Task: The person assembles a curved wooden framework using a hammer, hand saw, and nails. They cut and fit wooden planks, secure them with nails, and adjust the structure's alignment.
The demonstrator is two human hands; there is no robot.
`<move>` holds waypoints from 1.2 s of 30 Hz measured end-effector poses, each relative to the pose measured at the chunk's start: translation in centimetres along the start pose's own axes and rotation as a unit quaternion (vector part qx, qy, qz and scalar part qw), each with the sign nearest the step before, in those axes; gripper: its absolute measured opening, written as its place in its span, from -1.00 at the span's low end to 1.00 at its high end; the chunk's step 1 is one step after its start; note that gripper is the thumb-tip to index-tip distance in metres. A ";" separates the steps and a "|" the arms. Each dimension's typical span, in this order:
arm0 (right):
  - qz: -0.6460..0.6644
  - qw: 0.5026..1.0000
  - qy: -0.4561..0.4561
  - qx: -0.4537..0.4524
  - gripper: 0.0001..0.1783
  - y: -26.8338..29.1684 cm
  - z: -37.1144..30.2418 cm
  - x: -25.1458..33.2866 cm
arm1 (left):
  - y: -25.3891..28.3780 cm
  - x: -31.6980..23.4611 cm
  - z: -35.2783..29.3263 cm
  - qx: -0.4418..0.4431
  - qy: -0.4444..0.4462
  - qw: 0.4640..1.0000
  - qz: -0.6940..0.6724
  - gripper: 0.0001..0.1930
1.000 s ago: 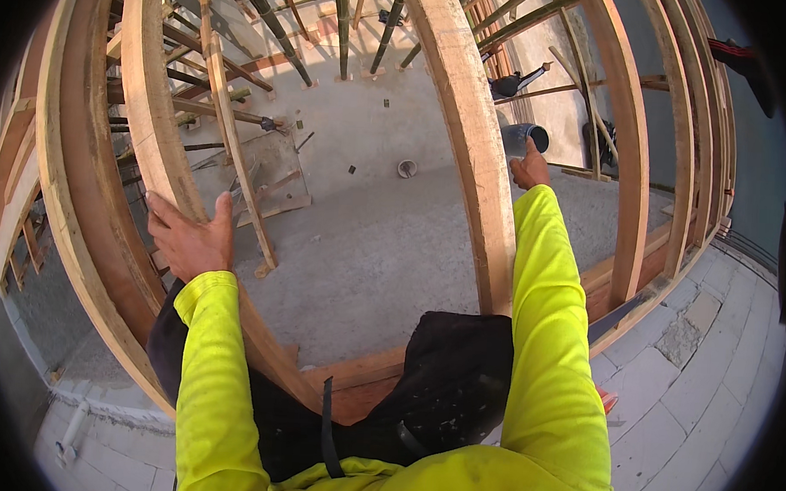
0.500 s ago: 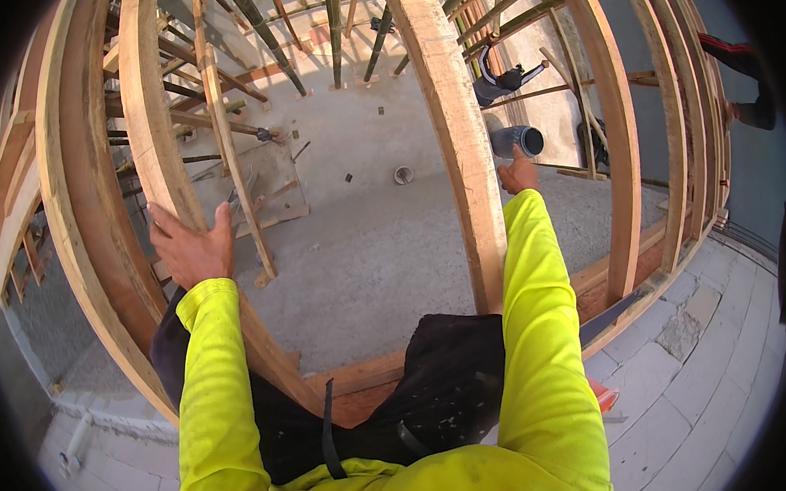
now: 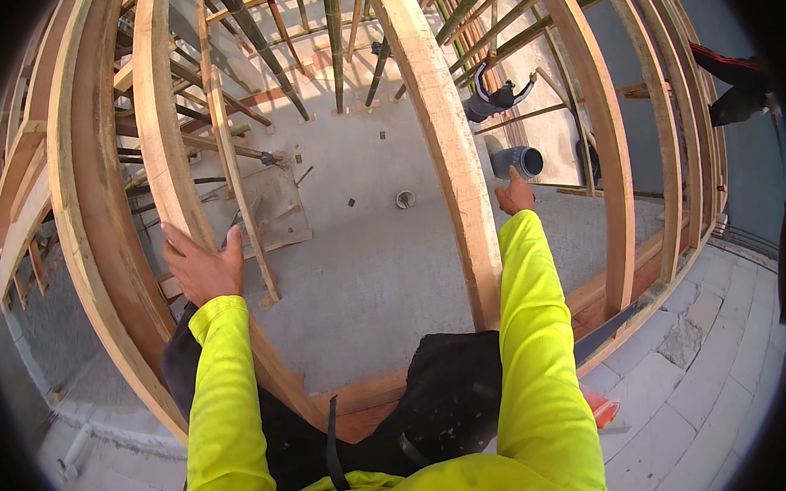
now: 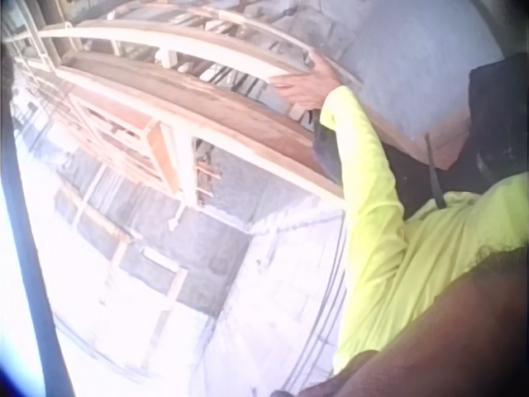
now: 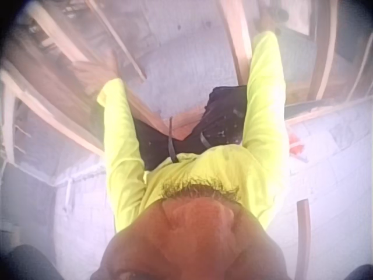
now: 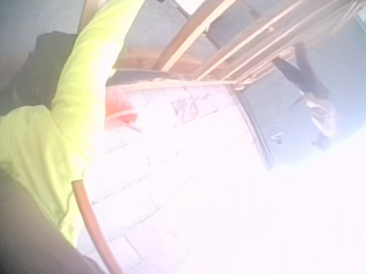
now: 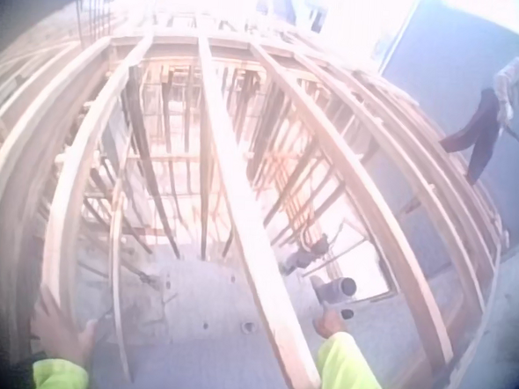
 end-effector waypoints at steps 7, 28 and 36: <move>-0.106 0.991 0.082 -0.030 -0.26 3.4 -1.7 0.2 | -0.1 0.1 -0.2 -0.007 -0.004 1.000 -0.011 0.14; 0.131 0.930 0.331 -0.089 -0.25 6.7 -21.6 10.4 | -0.2 0.1 -0.2 -0.009 -0.002 1.000 -0.013 0.14; 0.160 0.928 0.321 -0.102 -0.26 5.9 -21.2 10.6 | -0.2 0.4 -0.1 -0.016 -0.002 1.000 -0.005 0.14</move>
Point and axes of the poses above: each hand's wrist, its own z-axis towards the middle knuckle, its own y-axis out of the back of the hand, x = y × z, the point moved 2 cm from there along z, towards the middle knuckle, and after that the axes turned 7 degrees about -y, right-handed, at the moved point
